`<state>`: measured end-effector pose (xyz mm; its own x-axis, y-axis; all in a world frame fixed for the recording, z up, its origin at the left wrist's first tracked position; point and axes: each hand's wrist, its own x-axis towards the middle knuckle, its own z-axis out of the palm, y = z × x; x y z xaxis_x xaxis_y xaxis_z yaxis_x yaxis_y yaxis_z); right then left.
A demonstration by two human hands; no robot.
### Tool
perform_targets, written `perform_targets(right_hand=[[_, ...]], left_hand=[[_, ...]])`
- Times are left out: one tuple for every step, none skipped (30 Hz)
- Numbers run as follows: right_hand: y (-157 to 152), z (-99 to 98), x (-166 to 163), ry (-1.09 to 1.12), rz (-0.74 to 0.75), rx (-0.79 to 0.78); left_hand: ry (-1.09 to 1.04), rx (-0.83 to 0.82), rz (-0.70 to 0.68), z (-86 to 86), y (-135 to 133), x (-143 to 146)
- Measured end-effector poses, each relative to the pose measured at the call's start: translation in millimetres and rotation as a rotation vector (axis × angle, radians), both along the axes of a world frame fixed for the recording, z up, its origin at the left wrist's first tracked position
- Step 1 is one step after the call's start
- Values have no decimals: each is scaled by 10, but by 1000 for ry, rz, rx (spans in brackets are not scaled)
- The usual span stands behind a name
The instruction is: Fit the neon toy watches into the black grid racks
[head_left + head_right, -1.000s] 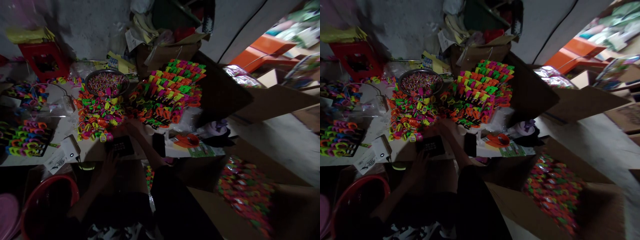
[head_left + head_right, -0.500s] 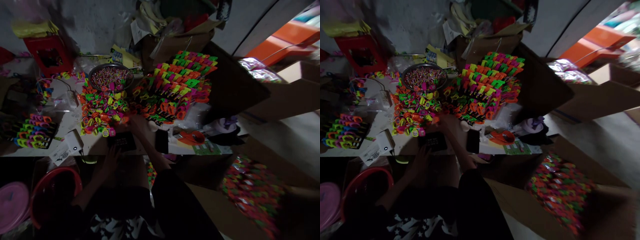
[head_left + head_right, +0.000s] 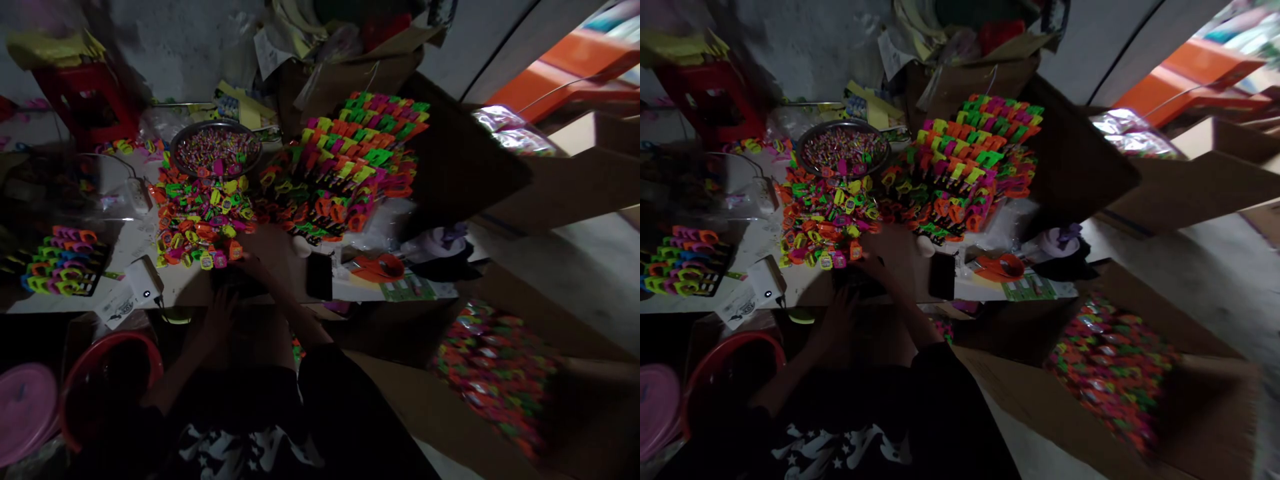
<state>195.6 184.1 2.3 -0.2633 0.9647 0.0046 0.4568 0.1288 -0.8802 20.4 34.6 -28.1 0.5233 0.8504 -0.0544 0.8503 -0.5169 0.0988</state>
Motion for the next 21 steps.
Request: perform_targets(right_hand=[[12, -12, -8, 15, 15, -3], [24, -17, -15, 28, 28, -5], [36, -15, -24, 39, 41, -8], [47, -6, -32, 48, 53, -11], [57, 8, -41, 52, 69, -14], [65, 25, -51, 58, 90, -17], [68, 43, -62, 65, 112, -21], [67, 59, -74, 73, 136, -29], [59, 74, -87, 84, 156, -40], [46, 85, -101, 98, 167, -49], [29, 93, -113, 110, 164, -57], [9, 99, -125, 119, 149, -61], [-11, 105, -134, 123, 131, -62], [-28, 111, -140, 121, 112, -59], [-41, 119, -142, 114, 101, -58], [-48, 129, -141, 102, 103, -61], [-51, 142, -136, 90, 115, -65], [-49, 157, -127, 81, 129, -65], [-44, 175, -116, 74, 143, -64], [-38, 196, -103, 68, 156, -63], [-31, 219, -88, 61, 172, -61]], left_hand=[[-6, 2, 0, 10, 3, 0], [-10, 3, -1, 21, 5, 0], [-12, 3, -2, 32, 7, 0], [-12, 2, -4, 43, 8, 0], [-11, 1, -6, 51, 8, 0], [-10, 0, -8, 56, 9, 0], [-9, -3, -8, 56, 9, 1], [-8, -7, -6, 53, 10, 2], [-7, -12, -2, 45, 11, 4], [-5, -18, 0, 36, 12, 7], [-4, -22, 1, 26, 14, 9], [-2, -24, 2, 16, 16, 12], [-2, -22, 2, 8, 18, 13], [-3, -18, 1, 2, 20, 14], [-5, -15, 0, -2, 21, 14], [-7, -14, -1, -3, 23, 13], [-8, -16, 0, -2, 25, 12], [-7, -20, -1, -1, 27, 11], [-5, -26, -2, -1, 29, 10], [-3, -29, -2, -3, 30, 9], [-1, -30, 1, -7, 31, 8]])
